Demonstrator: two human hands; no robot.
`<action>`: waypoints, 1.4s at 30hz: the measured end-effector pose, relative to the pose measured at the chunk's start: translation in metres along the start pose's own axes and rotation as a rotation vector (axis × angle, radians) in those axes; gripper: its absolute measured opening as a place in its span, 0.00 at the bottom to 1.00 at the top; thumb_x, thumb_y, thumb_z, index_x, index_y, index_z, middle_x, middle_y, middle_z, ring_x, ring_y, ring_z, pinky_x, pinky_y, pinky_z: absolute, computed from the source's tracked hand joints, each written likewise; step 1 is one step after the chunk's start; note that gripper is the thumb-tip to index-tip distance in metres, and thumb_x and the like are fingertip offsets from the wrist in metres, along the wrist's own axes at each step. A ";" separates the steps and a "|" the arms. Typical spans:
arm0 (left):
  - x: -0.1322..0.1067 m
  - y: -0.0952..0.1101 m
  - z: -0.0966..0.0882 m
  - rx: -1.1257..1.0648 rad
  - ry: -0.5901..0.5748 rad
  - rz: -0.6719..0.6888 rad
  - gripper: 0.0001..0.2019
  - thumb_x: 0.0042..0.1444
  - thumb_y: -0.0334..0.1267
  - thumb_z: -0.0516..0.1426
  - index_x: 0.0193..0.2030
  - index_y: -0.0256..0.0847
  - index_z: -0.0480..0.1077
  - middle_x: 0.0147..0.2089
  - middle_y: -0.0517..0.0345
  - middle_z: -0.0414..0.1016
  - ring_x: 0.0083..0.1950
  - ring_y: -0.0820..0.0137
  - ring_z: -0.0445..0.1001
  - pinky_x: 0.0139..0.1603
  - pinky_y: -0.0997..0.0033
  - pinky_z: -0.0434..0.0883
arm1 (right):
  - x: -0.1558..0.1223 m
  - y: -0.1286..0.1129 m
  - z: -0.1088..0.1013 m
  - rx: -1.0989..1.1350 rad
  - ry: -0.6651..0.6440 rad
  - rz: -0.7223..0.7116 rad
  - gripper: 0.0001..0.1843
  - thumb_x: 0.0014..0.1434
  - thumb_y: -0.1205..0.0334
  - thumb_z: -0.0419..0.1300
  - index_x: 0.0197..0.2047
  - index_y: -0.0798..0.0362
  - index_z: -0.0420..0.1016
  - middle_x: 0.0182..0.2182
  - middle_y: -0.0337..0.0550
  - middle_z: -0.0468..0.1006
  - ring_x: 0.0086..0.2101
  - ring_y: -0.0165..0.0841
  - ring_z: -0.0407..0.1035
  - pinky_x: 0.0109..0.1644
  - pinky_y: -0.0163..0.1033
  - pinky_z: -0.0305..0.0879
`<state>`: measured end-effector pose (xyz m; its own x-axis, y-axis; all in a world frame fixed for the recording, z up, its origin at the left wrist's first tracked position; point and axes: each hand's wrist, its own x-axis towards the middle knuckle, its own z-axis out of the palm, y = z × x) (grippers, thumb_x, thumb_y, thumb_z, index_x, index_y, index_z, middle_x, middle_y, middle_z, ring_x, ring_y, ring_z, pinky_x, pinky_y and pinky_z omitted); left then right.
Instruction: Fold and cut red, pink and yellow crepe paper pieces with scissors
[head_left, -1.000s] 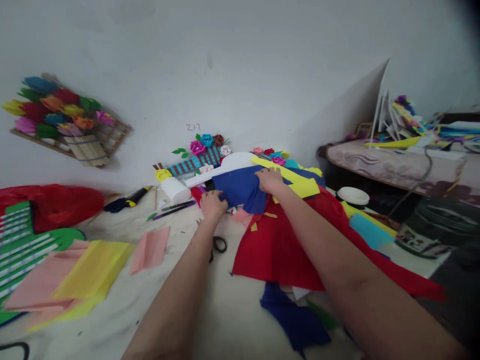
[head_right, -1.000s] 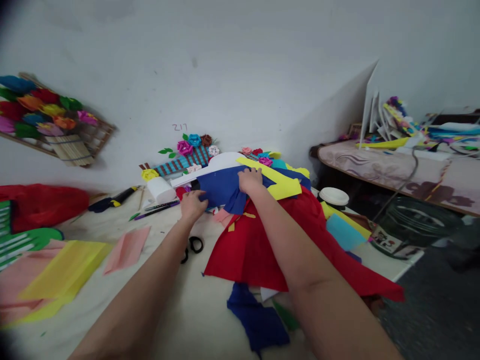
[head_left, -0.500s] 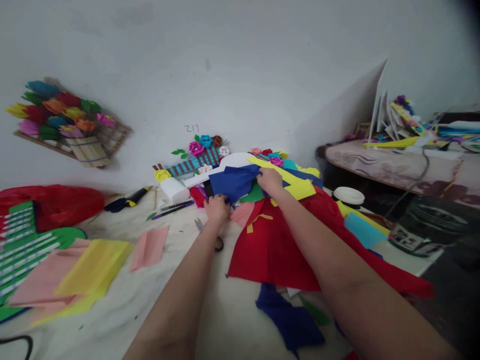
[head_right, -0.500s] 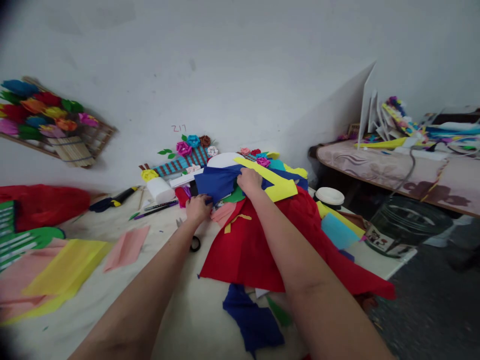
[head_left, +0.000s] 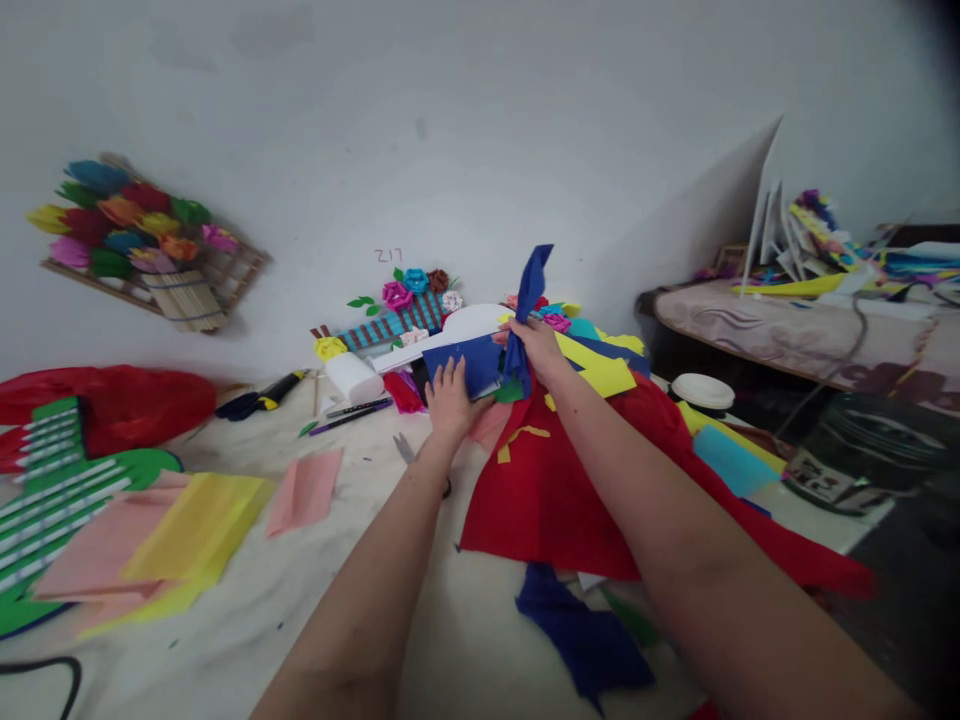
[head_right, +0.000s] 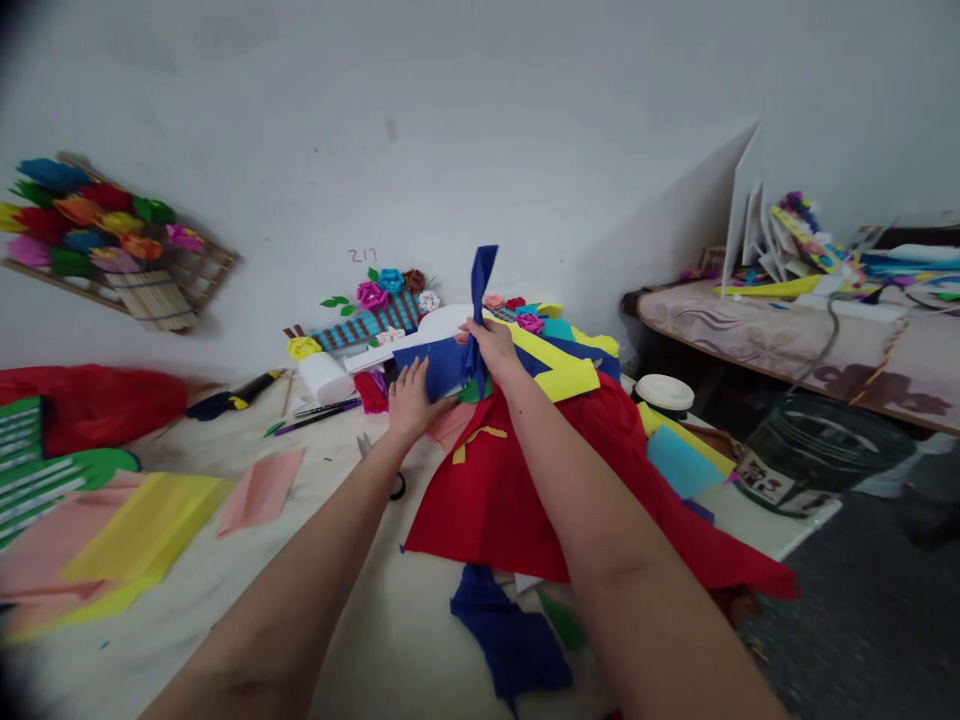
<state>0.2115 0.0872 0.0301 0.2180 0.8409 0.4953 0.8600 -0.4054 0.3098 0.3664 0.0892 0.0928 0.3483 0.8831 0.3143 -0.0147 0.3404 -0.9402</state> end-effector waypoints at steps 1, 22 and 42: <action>0.000 0.000 0.002 -0.001 -0.007 -0.029 0.35 0.48 0.50 0.57 0.63 0.44 0.54 0.66 0.52 0.51 0.65 0.56 0.50 0.60 0.52 0.53 | -0.003 -0.002 0.001 0.074 -0.030 0.026 0.09 0.58 0.61 0.53 0.32 0.58 0.70 0.24 0.43 0.77 0.29 0.30 0.73 0.40 0.37 0.69; 0.010 -0.008 -0.012 -0.176 0.167 -0.187 0.15 0.54 0.36 0.48 0.44 0.41 0.72 0.49 0.53 0.74 0.50 0.63 0.70 0.52 0.64 0.63 | 0.007 0.032 -0.028 -0.545 0.365 0.096 0.14 0.54 0.59 0.49 0.39 0.55 0.72 0.31 0.45 0.77 0.30 0.34 0.71 0.33 0.36 0.65; 0.029 0.010 0.018 -0.344 -0.052 -0.370 0.18 0.51 0.45 0.52 0.39 0.33 0.74 0.39 0.39 0.76 0.43 0.53 0.74 0.40 0.60 0.70 | -0.012 -0.002 -0.025 -1.171 -0.092 -0.096 0.20 0.56 0.61 0.47 0.50 0.47 0.71 0.50 0.39 0.71 0.49 0.37 0.64 0.51 0.39 0.60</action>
<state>0.2349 0.1142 0.0333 -0.0424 0.9636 0.2639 0.6843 -0.1644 0.7104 0.3858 0.0699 0.0881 0.2316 0.9064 0.3533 0.8941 -0.0552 -0.4445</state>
